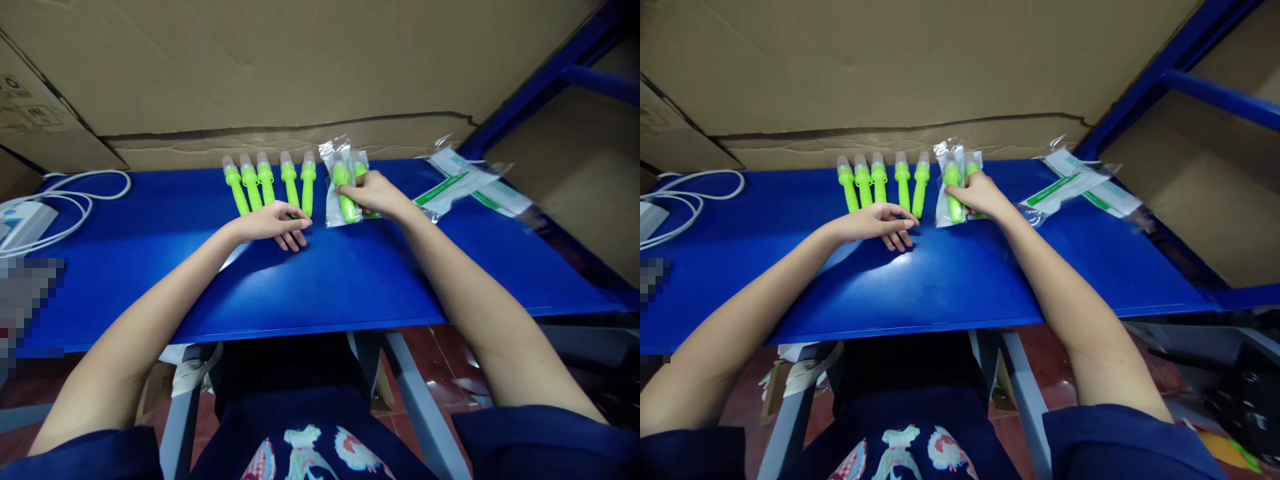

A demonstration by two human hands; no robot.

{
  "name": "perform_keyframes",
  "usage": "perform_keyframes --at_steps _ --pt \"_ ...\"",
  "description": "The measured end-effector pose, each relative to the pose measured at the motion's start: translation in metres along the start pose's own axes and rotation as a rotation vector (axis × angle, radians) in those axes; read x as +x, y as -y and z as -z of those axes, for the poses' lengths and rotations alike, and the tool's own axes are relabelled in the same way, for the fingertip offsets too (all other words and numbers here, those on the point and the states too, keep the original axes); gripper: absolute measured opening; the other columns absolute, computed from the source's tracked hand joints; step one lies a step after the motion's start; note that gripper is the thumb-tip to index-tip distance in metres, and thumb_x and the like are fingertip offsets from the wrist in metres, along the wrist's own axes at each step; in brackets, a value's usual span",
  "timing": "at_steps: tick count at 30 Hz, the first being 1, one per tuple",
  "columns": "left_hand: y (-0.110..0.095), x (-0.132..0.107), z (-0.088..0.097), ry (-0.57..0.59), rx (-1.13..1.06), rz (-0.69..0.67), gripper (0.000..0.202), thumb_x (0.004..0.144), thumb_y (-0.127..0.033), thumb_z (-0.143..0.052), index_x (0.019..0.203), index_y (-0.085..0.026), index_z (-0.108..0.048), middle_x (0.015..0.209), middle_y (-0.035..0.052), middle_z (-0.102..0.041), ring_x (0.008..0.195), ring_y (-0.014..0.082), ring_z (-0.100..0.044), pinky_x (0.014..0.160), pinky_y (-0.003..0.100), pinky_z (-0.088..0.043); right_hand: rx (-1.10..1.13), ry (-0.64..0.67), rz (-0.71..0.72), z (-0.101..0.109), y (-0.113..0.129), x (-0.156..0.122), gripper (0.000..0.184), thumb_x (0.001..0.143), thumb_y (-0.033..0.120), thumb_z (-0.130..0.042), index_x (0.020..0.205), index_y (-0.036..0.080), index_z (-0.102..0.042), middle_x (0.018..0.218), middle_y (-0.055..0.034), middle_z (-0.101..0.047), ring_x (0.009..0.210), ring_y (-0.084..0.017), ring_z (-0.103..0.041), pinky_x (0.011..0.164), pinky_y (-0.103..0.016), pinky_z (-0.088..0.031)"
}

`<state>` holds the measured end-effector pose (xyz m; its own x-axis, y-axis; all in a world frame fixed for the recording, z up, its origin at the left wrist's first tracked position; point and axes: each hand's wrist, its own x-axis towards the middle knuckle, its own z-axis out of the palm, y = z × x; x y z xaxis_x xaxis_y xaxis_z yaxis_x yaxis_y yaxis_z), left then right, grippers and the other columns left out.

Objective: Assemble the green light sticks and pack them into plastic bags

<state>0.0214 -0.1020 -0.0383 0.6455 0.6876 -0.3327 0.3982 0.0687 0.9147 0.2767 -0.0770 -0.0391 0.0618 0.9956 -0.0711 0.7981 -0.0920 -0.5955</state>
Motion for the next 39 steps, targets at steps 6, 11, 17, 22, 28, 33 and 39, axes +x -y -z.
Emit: perform_keyframes --at_steps 6,11,17,22,28,33,39 --pt "-0.003 0.001 -0.001 -0.016 0.01 0.003 0.018 0.109 -0.023 -0.058 0.12 -0.01 -0.065 0.087 0.0083 -0.082 0.07 0.0143 -0.078 0.063 0.022 -0.056 -0.248 -0.035 0.122 -0.009 -0.003 0.007 0.031 0.093 0.044 -0.068 0.078 0.016 -0.068 0.057 -0.0044 -0.051 0.071 -0.028 -0.066 0.077 -0.047 -0.057" --pt "-0.007 0.0 -0.003 -0.042 0.021 0.033 0.016 0.109 -0.018 -0.055 0.119 -0.01 -0.065 0.084 0.0063 -0.081 0.065 0.013 -0.077 0.058 0.02 -0.054 -0.331 -0.186 0.204 -0.013 -0.008 0.005 0.036 0.087 0.045 -0.072 0.103 0.014 -0.072 0.082 -0.0136 -0.067 0.09 -0.036 -0.07 0.086 -0.057 -0.059" --pt "-0.006 0.0 -0.001 -0.042 0.032 0.025 0.017 0.109 -0.02 -0.056 0.118 -0.01 -0.066 0.086 0.0079 -0.081 0.066 0.0142 -0.077 0.059 0.022 -0.056 -0.435 -0.273 0.325 -0.014 -0.002 -0.005 0.057 0.094 0.039 -0.062 0.143 0.012 -0.059 0.143 -0.0244 -0.063 0.132 -0.044 -0.061 0.107 -0.062 -0.053" --pt "0.0 0.002 0.002 -0.009 0.019 -0.021 0.019 0.106 -0.024 -0.062 0.119 -0.011 -0.067 0.088 0.0086 -0.082 0.069 0.0147 -0.078 0.061 0.021 -0.056 -0.436 -0.14 0.461 -0.026 -0.009 0.005 0.063 0.104 0.033 -0.04 0.16 0.007 -0.05 0.168 -0.0196 -0.046 0.156 -0.036 -0.044 0.13 -0.057 -0.035" --pt "-0.003 0.001 0.001 -0.032 0.037 0.012 0.019 0.107 -0.023 -0.059 0.12 -0.011 -0.066 0.087 0.0078 -0.081 0.067 0.014 -0.077 0.059 0.021 -0.055 -0.435 -0.131 0.415 -0.033 -0.009 0.011 0.066 0.105 0.032 -0.033 0.165 0.007 -0.044 0.172 -0.0163 -0.038 0.162 -0.033 -0.037 0.132 -0.055 -0.029" --pt "0.001 0.002 0.004 -0.007 0.038 -0.015 0.024 0.106 -0.028 -0.063 0.123 -0.011 -0.065 0.091 0.0095 -0.082 0.072 0.0153 -0.078 0.063 0.022 -0.056 -0.452 -0.127 0.397 -0.031 -0.006 0.017 0.065 0.106 0.03 -0.031 0.166 0.01 -0.043 0.173 -0.0147 -0.037 0.162 -0.032 -0.036 0.132 -0.056 -0.029" --pt "0.002 0.002 0.005 0.003 0.081 -0.009 0.03 0.107 -0.029 -0.058 0.129 -0.009 -0.064 0.099 0.0129 -0.082 0.08 0.0175 -0.08 0.067 0.025 -0.058 -0.461 -0.079 0.377 -0.027 -0.005 0.024 0.065 0.107 0.031 -0.032 0.167 0.009 -0.041 0.175 -0.0151 -0.032 0.164 -0.032 -0.031 0.133 -0.056 -0.026"
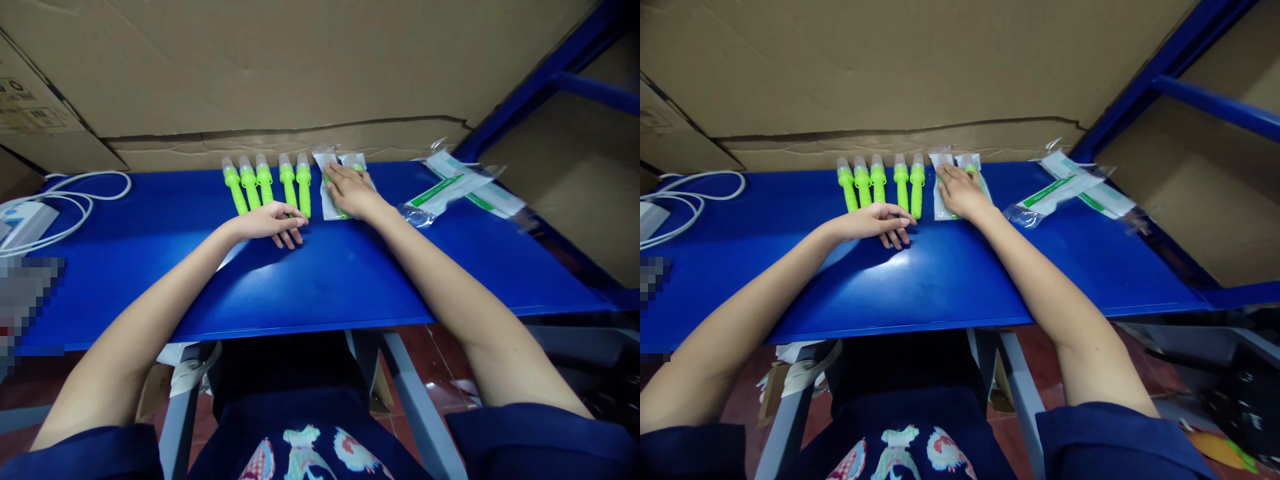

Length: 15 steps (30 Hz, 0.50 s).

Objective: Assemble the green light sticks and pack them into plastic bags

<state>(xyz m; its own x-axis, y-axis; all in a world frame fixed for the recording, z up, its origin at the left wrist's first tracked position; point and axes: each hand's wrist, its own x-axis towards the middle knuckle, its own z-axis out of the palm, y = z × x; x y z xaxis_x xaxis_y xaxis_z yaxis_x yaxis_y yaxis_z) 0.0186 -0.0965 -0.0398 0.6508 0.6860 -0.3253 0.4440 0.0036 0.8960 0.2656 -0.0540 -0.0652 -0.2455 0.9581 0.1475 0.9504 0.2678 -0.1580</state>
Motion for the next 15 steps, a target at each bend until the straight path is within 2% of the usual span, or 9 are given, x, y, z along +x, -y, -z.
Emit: perform_keyframes --at_steps 6,10,12,13,15 --pt "-0.002 -0.001 0.0 -0.013 0.003 0.013 0.026 0.108 -0.024 -0.055 0.128 -0.009 -0.063 0.097 0.0124 -0.082 0.076 0.0162 -0.079 0.064 0.024 -0.058 0.059 -0.065 0.019 0.007 0.0 -0.006 0.061 0.108 0.037 -0.034 0.164 0.015 -0.047 0.175 -0.0147 -0.035 0.162 -0.035 -0.035 0.13 -0.061 -0.029" --pt "0.0 0.001 0.002 -0.046 -0.009 -0.049 0.022 0.108 -0.02 -0.056 0.124 -0.009 -0.065 0.093 0.0118 -0.082 0.071 0.0144 -0.078 0.058 0.02 -0.055 0.08 -0.209 -0.011 0.029 -0.011 -0.013 0.054 0.105 0.032 -0.042 0.156 0.019 -0.055 0.172 -0.0146 -0.041 0.159 -0.034 -0.041 0.126 -0.06 -0.036" --pt "0.001 0.002 0.002 -0.111 0.019 -0.101 0.02 0.107 -0.016 -0.054 0.122 -0.009 -0.065 0.09 0.011 -0.081 0.065 0.0126 -0.076 0.053 0.019 -0.052 0.07 -0.295 -0.07 0.046 -0.018 -0.018 0.05 0.102 0.024 -0.047 0.148 0.015 -0.061 0.166 -0.0185 -0.048 0.156 -0.033 -0.043 0.126 -0.056 -0.038" --pt "0.002 0.003 0.003 -0.153 0.043 -0.123 0.019 0.107 -0.014 -0.053 0.12 -0.008 -0.065 0.088 0.0103 -0.081 0.062 0.0114 -0.074 0.051 0.018 -0.05 0.066 -0.331 -0.117 0.056 -0.022 -0.021 0.048 0.1 0.021 -0.048 0.143 0.008 -0.064 0.161 -0.0225 -0.054 0.154 -0.032 -0.047 0.126 -0.05 -0.038" --pt "0.002 0.004 0.002 -0.222 0.093 -0.154 0.018 0.105 -0.009 -0.051 0.118 -0.008 -0.064 0.084 0.0082 -0.079 0.057 0.0096 -0.07 0.047 0.017 -0.046 0.059 -0.364 -0.253 0.074 -0.031 -0.028 0.044 0.1 0.016 -0.047 0.135 0.001 -0.069 0.145 -0.0264 -0.065 0.139 -0.03 -0.061 0.12 -0.04 -0.043"
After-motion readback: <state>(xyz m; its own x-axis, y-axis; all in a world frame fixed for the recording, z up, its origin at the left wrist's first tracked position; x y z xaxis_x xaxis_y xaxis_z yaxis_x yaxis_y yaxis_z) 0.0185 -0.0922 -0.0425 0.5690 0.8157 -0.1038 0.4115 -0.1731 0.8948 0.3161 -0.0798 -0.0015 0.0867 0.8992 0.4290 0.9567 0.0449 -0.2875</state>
